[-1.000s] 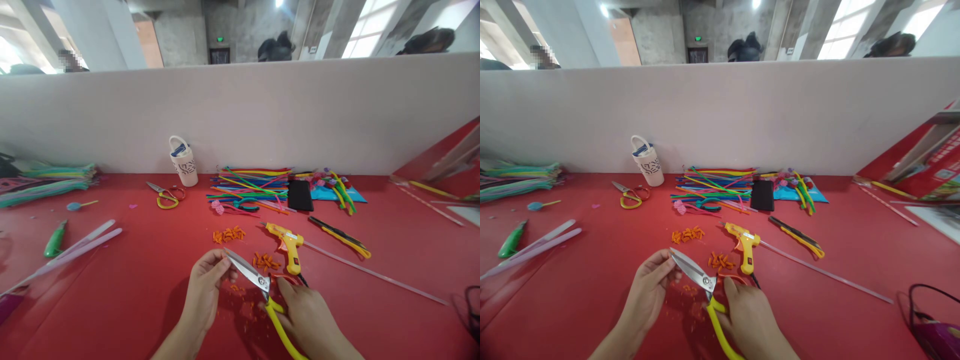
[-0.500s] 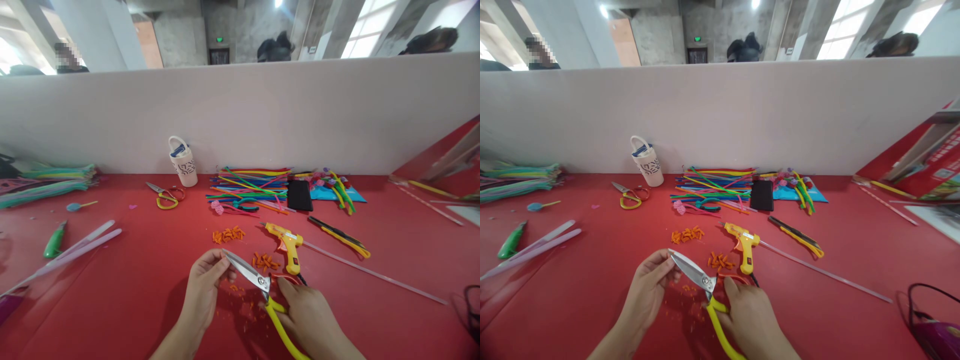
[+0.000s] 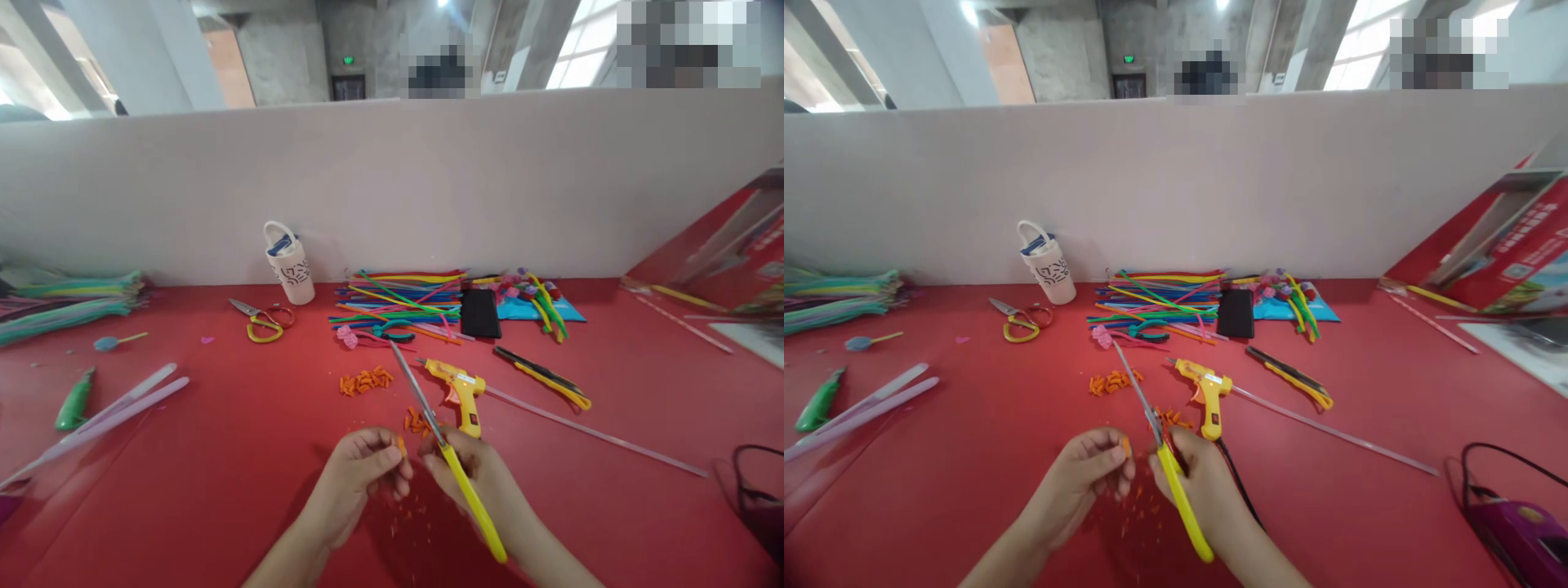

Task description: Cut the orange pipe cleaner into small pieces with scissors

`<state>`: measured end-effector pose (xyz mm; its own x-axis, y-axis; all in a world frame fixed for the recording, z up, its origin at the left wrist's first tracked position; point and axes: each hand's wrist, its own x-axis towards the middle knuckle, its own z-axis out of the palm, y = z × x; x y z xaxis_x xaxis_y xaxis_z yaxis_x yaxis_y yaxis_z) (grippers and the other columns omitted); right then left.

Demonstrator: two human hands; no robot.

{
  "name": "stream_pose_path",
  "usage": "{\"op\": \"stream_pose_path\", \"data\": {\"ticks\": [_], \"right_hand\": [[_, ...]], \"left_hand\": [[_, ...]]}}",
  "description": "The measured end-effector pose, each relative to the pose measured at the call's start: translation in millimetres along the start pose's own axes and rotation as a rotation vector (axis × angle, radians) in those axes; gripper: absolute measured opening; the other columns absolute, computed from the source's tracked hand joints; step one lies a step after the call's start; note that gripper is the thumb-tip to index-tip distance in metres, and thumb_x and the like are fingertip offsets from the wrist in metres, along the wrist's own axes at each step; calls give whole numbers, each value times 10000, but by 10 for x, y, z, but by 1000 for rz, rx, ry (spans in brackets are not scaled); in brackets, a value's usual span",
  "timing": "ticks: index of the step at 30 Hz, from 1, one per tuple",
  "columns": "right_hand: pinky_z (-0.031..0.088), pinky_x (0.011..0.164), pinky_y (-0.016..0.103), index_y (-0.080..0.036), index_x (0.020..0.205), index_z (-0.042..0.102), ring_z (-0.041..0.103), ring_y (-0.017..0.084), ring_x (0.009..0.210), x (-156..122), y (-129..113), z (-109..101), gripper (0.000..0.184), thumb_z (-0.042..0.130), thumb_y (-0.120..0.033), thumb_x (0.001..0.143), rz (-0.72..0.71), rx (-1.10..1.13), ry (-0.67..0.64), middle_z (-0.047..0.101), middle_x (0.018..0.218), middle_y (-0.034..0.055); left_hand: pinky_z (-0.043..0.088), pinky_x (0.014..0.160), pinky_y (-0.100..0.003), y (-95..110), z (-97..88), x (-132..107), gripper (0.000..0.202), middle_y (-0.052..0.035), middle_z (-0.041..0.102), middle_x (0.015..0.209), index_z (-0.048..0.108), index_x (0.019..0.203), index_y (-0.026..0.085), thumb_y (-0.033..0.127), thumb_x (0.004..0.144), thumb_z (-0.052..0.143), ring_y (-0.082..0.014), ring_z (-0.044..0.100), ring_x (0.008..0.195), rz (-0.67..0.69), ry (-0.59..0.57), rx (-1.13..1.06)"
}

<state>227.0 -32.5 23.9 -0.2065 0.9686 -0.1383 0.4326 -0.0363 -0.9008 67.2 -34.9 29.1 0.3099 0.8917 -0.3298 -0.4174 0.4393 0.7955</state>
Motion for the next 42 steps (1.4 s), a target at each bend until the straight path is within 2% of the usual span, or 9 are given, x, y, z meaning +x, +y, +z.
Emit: {"op": "stream_pose_path", "data": {"ticks": [3, 8, 19, 23, 26, 29, 34, 38, 42], "right_hand": [[277, 326, 194, -185, 747, 477, 311, 68, 307, 12, -49, 13, 282, 416, -459, 718, 53, 121, -75, 364, 417, -87], [242, 311, 171, -181, 679, 465, 297, 49, 291, 0, -82, 11, 310, 478, -491, 677, 93, 294, -127, 365, 382, -95], [224, 313, 165, -196, 599, 419, 299, 43, 296, 4, -113, 28, 189, 490, -356, 671, 109, 246, -93, 353, 380, -99], [221, 317, 167, -205, 581, 399, 297, 45, 297, -12, -117, 54, 135, 486, -279, 653, 110, 225, -90, 325, 370, -107], [223, 319, 164, -209, 587, 397, 295, 46, 298, -18, -108, 55, 105, 478, -251, 640, 110, 219, -99, 306, 369, -114], [230, 318, 166, -212, 586, 384, 301, 49, 302, -15, -84, 51, 107, 461, -259, 645, 110, 217, -109, 316, 378, -111], [229, 325, 172, -215, 595, 378, 290, 52, 308, -6, -64, 62, 109, 452, -266, 657, 87, 191, -100, 294, 378, -113], [239, 352, 182, -210, 593, 390, 292, 56, 331, -4, -79, 61, 119, 451, -269, 676, 52, 134, -83, 299, 387, -104], [246, 398, 189, -208, 588, 369, 312, 68, 412, -6, -39, -22, 205, 505, -332, 678, 4, 50, -15, 326, 459, -83]], "left_hand": [[407, 461, -195, -44, 21, -1, 108, -31, 619, 541, 574, 655, 107, 203, 686, 613, -87, 541, 431, -95, -65, 30], [407, 448, -208, -111, -16, 13, 109, -36, 623, 543, 581, 650, 108, 202, 654, 633, -102, 547, 427, -146, -96, 85], [415, 480, -224, -109, -11, 19, 156, -39, 609, 542, 596, 644, 114, 265, 683, 602, -114, 543, 458, -61, -81, 196], [402, 482, -222, -122, 2, 31, 117, 0, 586, 505, 601, 624, 134, 239, 619, 654, -107, 518, 449, 6, -30, 303], [397, 477, -228, -93, 2, 39, 141, -2, 574, 480, 603, 575, 134, 245, 662, 602, -111, 509, 438, 54, 27, 375], [381, 464, -224, -57, -15, 47, 243, -7, 555, 457, 582, 504, 132, 260, 708, 547, -103, 485, 417, 98, 81, 424], [384, 488, -222, -80, -21, 41, 74, 8, 564, 495, 617, 604, 138, 208, 619, 637, -107, 497, 454, 79, 48, 416], [382, 471, -219, -107, 5, 31, 50, 19, 548, 472, 607, 595, 141, 180, 607, 636, -100, 486, 430, 24, 39, 405], [394, 477, -221, -74, -12, 45, 64, 4, 581, 505, 594, 627, 139, 194, 632, 626, -102, 501, 441, 64, 71, 315]]}}
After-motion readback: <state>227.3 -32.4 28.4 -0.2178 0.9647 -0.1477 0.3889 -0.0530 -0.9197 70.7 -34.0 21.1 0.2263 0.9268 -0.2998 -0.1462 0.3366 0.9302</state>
